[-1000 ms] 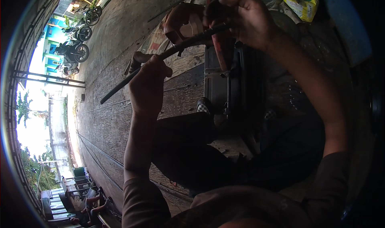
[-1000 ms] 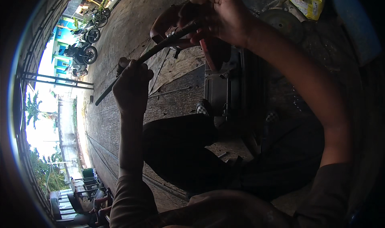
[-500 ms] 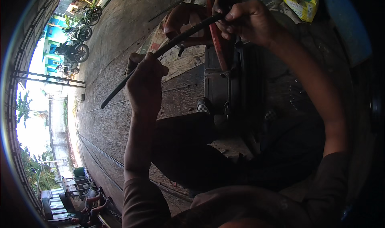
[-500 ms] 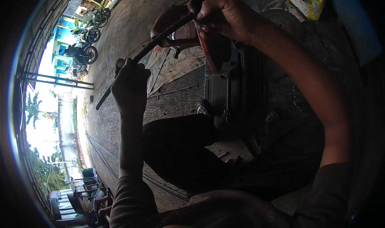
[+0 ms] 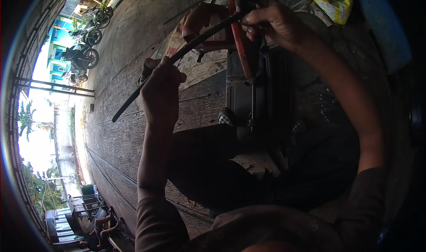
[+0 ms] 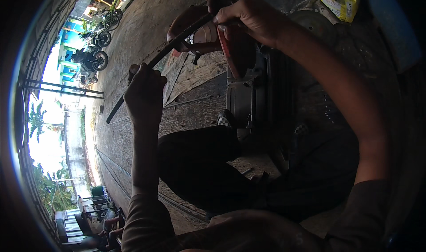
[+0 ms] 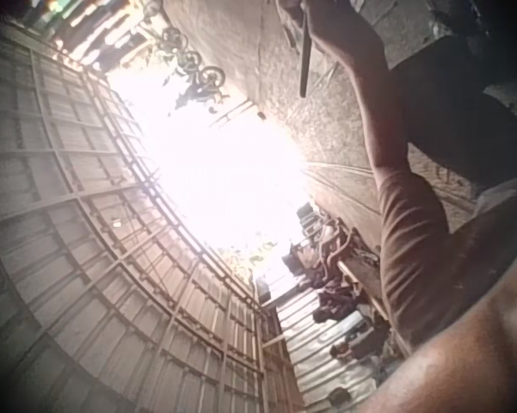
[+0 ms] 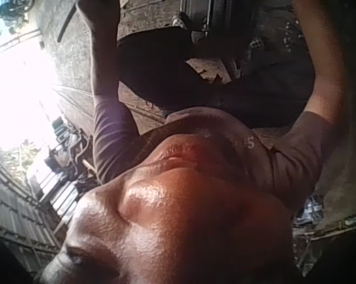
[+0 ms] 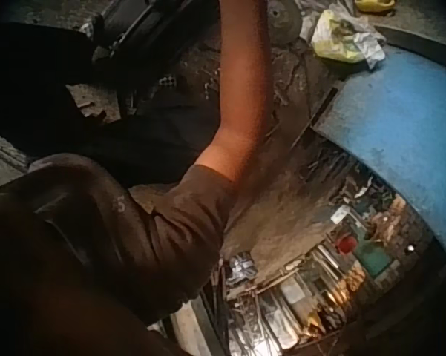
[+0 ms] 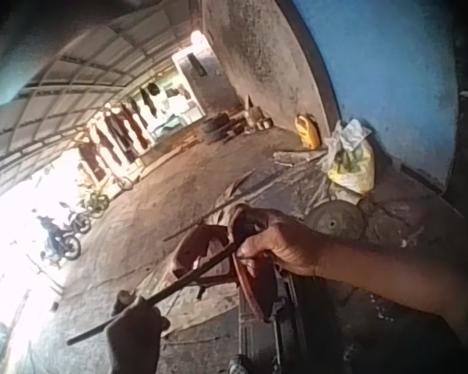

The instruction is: Using a power grinder to smooth the end of a metal rod.

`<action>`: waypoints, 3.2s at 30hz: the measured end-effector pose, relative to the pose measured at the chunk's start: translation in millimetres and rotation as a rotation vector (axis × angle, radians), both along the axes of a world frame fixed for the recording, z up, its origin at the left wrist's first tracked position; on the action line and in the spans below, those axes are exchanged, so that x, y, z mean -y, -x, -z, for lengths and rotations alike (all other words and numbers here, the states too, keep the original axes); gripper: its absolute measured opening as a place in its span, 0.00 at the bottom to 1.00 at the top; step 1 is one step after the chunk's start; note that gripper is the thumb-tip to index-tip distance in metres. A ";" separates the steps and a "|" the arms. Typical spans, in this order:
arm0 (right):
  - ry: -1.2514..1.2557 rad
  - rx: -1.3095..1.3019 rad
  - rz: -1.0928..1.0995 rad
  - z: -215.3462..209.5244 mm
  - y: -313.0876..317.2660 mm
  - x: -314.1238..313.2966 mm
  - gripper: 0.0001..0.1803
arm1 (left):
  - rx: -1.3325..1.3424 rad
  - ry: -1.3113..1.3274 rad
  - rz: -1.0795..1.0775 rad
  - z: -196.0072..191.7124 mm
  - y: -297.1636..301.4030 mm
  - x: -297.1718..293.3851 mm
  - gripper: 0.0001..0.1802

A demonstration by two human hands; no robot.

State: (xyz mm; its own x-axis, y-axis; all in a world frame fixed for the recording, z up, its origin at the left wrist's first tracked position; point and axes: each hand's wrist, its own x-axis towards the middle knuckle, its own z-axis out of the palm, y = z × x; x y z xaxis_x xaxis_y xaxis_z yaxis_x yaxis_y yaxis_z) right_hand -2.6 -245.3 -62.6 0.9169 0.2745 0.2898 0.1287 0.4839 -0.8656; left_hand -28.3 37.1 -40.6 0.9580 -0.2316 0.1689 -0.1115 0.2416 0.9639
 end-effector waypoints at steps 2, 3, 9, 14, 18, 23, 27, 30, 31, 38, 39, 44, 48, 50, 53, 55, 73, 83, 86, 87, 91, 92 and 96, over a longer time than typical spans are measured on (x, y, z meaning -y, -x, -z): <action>0.067 0.061 0.046 -1.9 1.4 -3.1 0.09 | -0.061 0.032 -0.033 -0.6 -1.1 -0.3 0.03; 0.135 0.121 0.093 -2.9 2.0 -4.0 0.08 | -0.061 0.032 -0.033 -0.8 -2.0 -1.3 0.03; 0.178 0.178 0.135 -5.3 3.8 -7.2 0.06 | -0.032 0.027 -0.018 3.4 -6.6 -5.1 0.09; 0.211 0.179 0.168 -1.5 0.7 -4.8 0.09 | -0.024 -0.068 0.058 3.9 -8.5 -5.0 0.08; 0.347 0.124 0.276 -3.7 9.5 -20.0 0.14 | -0.169 0.168 0.195 4.6 -14.9 -6.9 0.10; 0.416 0.165 0.073 -0.4 22.1 -32.3 0.16 | -0.392 0.432 0.207 4.3 -3.5 18.4 0.12; 0.373 0.269 0.084 -6.7 34.1 -47.3 0.18 | -0.517 0.397 0.203 3.6 10.3 39.4 0.18; 0.363 0.235 0.115 -5.3 34.4 -47.4 0.18 | -0.537 0.382 0.213 2.4 16.0 49.0 0.20; 0.329 0.178 0.099 -10.6 36.6 -47.0 0.17 | -0.533 0.346 0.195 1.5 17.3 48.8 0.21; 0.185 0.093 0.064 -20.3 43.7 -47.6 0.12 | -0.353 0.321 0.277 2.5 22.0 42.6 0.19; 0.184 0.094 0.064 -19.3 43.5 -48.1 0.12 | -0.330 0.292 0.281 3.6 22.6 40.7 0.18; 0.184 0.078 0.032 -17.6 48.6 -47.2 0.12 | -0.175 0.108 0.271 7.2 26.6 40.7 0.17; 0.121 0.042 0.067 -8.2 46.4 -48.0 0.10 | -0.264 0.210 0.296 5.8 26.9 41.9 0.22; 0.137 0.005 0.096 -5.8 44.7 -47.1 0.11 | -0.287 0.250 0.339 7.7 25.2 39.9 0.25; 0.110 0.078 0.056 -14.6 48.8 -43.3 0.12 | -0.385 0.195 0.457 6.6 28.8 39.0 0.29; 0.091 -0.009 0.130 -4.9 43.2 -43.6 0.11 | -0.293 -0.137 0.502 0.0 39.5 45.8 0.26; 0.028 -0.230 0.029 11.5 41.4 -35.4 0.11 | 0.021 -0.087 0.317 -18.2 -1.3 2.9 0.32; 0.582 -0.100 0.032 5.8 57.9 -56.1 0.11 | -0.305 0.724 0.352 -16.5 3.8 4.0 0.44; 0.626 0.006 0.179 4.8 57.6 -64.2 0.10 | -0.261 0.735 0.361 -14.9 3.8 -2.4 0.46; 0.628 0.005 0.179 5.4 56.9 -64.7 0.10 | -0.263 0.737 0.362 -15.0 3.7 -4.3 0.46; 0.594 -0.068 0.093 7.6 50.8 -56.8 0.11 | -0.236 0.743 0.384 -16.4 3.8 -7.4 0.47; 0.559 -0.121 0.033 7.3 50.2 -55.5 0.11 | -0.243 0.742 0.383 -17.0 4.1 -7.9 0.47; 0.414 -0.230 0.025 9.6 51.6 -51.2 0.11 | -0.249 0.722 0.390 -17.3 2.6 -6.6 0.47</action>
State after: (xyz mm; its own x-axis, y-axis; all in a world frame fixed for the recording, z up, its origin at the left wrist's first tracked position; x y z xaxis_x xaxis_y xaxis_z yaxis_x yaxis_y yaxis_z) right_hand -54.2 -194.1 -72.2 0.9522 0.3014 -0.0504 -0.0813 0.0911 -0.9925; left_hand -30.9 43.7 -23.3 0.8608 -0.4690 0.1976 0.3016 0.7829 0.5442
